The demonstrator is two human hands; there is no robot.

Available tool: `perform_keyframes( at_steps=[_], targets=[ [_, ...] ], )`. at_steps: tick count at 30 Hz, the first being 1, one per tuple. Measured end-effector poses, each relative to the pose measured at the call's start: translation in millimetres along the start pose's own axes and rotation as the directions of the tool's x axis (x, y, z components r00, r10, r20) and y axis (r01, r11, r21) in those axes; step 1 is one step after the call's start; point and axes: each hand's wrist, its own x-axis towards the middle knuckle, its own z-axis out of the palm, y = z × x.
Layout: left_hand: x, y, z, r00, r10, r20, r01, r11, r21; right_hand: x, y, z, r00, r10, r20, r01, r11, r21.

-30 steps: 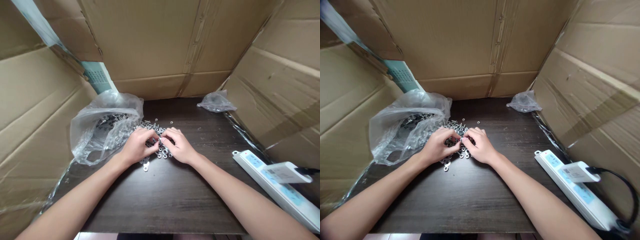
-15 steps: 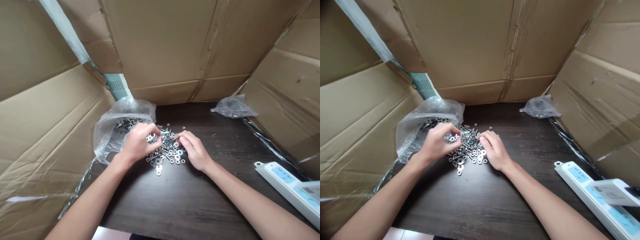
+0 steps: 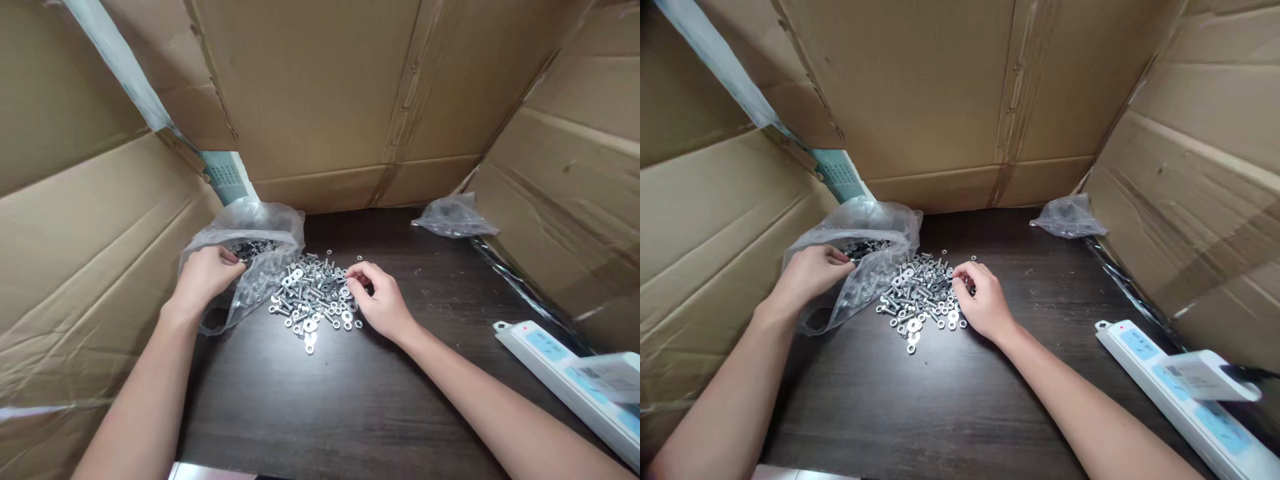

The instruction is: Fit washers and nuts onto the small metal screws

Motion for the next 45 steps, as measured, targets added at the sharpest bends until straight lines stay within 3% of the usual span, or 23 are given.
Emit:
perform_keyframes(
  at_steps=[3,6,8,10,13,16,20,25,28,32,36,45],
  targets=[
    [-2.6,2.5,-1.2,0.999,0.033,-0.032,-0.031,0.999,0.037,0.1,1.0,0.1,1.0,-0.003,-0.011,0.002,1.0,-0.023],
    [-14.3,20.3,-1.5,0.981,0.004,-0.194,0.019,0.993,0.116,0.2,1.6,0.8,1.0,-0.026,0.001,0.026,0.996,-0.085],
    [-26.4,38.8,3.3,0.959,0.092,-0.269,-0.071,0.994,0.086,-0.1,1.9,1.8,0.998,-0.055,0.022,0.058,0.988,-0.146],
    [-38.9,56.9,13.0,0.936,0.28,-0.213,-0.275,0.96,0.055,-1.0,2.2,3.0,0.994,-0.087,0.06,0.098,0.974,-0.206],
    [-53.1,74.3,32.8,0.84,0.536,-0.09,-0.537,0.843,0.008,-2.5,3.1,4.4,0.986,-0.1,0.133,0.134,0.953,-0.273],
    [-59.5,78.5,50.3,0.765,0.641,-0.062,-0.643,0.766,-0.018,-3.0,4.6,4.8,0.982,-0.092,0.165,0.138,0.945,-0.296],
    [-61.0,77.3,61.3,0.711,0.702,-0.05,-0.702,0.712,0.009,-1.8,6.0,4.7,0.984,-0.084,0.155,0.127,0.949,-0.288],
    [-54.4,72.8,52.9,0.725,0.684,-0.08,-0.685,0.728,0.016,-0.7,4.7,4.3,0.989,-0.066,0.136,0.101,0.956,-0.274],
    [-47.2,65.5,42.7,0.74,0.672,-0.03,-0.673,0.74,-0.008,-0.1,3.2,3.0,0.992,-0.04,0.123,0.07,0.965,-0.252],
    [-40.7,57.0,35.7,0.71,0.703,0.031,-0.701,0.71,-0.063,1.0,2.1,1.5,0.994,-0.003,0.112,0.027,0.975,-0.221],
    [-38.7,54.5,36.2,0.688,0.723,0.057,-0.721,0.69,-0.062,1.6,2.6,1.4,0.994,0.004,0.107,0.019,0.977,-0.213],
    [-38.2,54.8,43.7,0.706,0.708,0.013,-0.707,0.706,-0.033,1.8,4.9,1.8,0.996,-0.019,0.087,0.036,0.98,-0.196]
  ],
)
